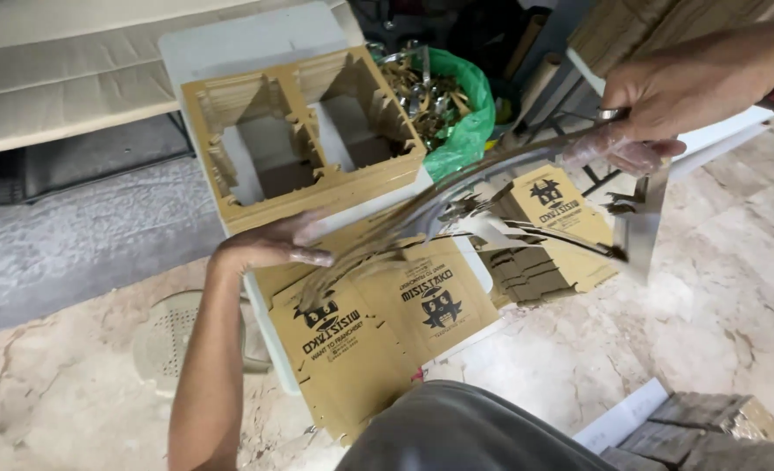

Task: The person repeatedly cuts flat cardboard sheets with shears, removes the cut pieces, and places them into a green bin. The person handles multiple cardboard sheets one at a time, cutting along pre-scored lines and discarding the cutouts.

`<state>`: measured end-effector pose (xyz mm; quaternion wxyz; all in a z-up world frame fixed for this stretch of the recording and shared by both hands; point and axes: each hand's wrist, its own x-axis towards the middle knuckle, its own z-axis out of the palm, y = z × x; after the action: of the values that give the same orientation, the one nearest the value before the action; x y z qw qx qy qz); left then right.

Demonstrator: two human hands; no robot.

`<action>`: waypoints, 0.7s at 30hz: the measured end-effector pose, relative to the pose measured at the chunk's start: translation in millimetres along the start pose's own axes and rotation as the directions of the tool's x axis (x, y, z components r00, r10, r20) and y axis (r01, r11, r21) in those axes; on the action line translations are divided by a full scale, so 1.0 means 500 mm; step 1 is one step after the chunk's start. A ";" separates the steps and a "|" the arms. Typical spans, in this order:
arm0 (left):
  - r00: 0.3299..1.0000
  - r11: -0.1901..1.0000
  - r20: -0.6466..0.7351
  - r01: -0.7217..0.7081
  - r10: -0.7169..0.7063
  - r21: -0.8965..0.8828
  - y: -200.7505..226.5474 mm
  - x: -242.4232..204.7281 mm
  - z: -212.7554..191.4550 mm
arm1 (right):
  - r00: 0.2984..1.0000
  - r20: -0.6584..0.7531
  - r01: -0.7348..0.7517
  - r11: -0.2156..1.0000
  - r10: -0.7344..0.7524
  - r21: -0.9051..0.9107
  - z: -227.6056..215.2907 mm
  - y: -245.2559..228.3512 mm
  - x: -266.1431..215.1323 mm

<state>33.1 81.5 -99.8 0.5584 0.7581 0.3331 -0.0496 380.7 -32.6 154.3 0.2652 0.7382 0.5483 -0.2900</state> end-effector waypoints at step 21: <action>0.687 0.723 0.315 -0.450 0.655 -0.524 0.293 0.185 0.124 | 0.989 0.065 -0.136 0.989 0.133 0.052 0.033 -0.042 -0.055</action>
<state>205.0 45.7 -44.8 0.7546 0.6530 -0.0639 0.0095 352.0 -56.9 161.0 0.2802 0.7713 0.4804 -0.3094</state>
